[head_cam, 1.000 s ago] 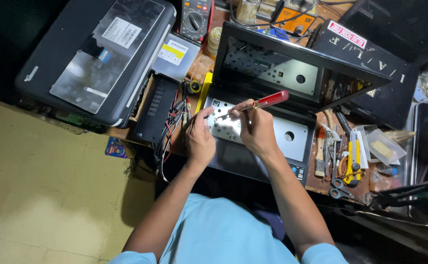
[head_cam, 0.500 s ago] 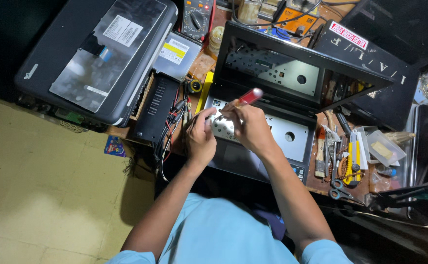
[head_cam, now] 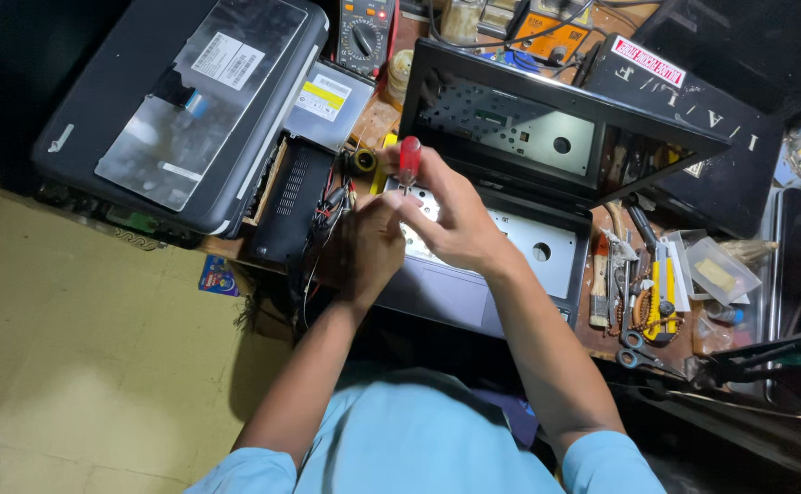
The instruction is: The person is repairing a laptop by removing screws from the back panel using a screwdriver. They carefully unscrew multiple screws and place them aside, then remove the back panel to access the internal components.
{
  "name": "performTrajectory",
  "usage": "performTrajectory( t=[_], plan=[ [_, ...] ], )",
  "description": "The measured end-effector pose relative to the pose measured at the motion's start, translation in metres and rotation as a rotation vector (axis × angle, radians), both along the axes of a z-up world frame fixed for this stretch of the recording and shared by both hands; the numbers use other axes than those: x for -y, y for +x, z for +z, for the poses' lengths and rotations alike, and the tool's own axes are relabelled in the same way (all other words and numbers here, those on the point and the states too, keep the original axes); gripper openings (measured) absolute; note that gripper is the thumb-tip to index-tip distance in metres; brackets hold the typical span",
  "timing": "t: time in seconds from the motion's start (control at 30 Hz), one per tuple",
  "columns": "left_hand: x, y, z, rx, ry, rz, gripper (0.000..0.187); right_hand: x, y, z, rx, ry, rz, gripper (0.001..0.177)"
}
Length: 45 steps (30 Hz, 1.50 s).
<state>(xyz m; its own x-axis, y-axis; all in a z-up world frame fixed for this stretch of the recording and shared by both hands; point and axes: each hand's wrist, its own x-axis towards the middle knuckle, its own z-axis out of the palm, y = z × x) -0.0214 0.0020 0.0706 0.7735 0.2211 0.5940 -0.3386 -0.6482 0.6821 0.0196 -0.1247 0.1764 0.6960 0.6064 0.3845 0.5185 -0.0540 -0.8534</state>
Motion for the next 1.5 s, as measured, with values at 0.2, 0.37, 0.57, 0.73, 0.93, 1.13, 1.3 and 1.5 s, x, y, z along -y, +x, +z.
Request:
performTrajectory(
  t=[0.2, 0.37, 0.57, 0.73, 0.93, 1.13, 1.3, 1.5],
  plan=[
    [0.004, 0.017, -0.050, 0.117, -0.081, -0.180, 0.022, 0.001, 0.002, -0.010, 0.292, 0.048, -0.245, 0.024],
    [0.014, 0.015, -0.040, 0.113, -0.123, -0.089, 0.017, -0.004, 0.007, -0.034, 0.408, 0.151, -0.461, 0.031],
    [0.013, 0.010, -0.003, 0.152, -0.105, -0.073, 0.019, -0.006, 0.004, -0.018, 0.397, 0.111, -0.425, 0.033],
    [0.011, 0.013, -0.011, 0.219, -0.032, -0.093, 0.019, -0.004, -0.012, 0.003, 0.225, 0.080, -0.136, 0.053],
    [0.015, 0.017, -0.045, 0.143, -0.153, -0.052, 0.018, -0.006, 0.001, -0.035, 0.309, 0.129, -0.491, 0.022],
    [0.015, 0.008, -0.012, 0.110, -0.144, -0.015, 0.013, -0.010, -0.001, -0.018, 0.365, 0.100, -0.536, 0.037],
    [0.016, 0.011, -0.003, 0.160, -0.005, -0.012, 0.019, -0.007, -0.011, 0.005, 0.229, 0.090, -0.200, 0.045],
    [0.011, 0.013, -0.038, 0.071, -0.025, 0.007, 0.018, -0.008, 0.000, -0.020, 0.324, 0.108, -0.504, 0.023]
  ],
)
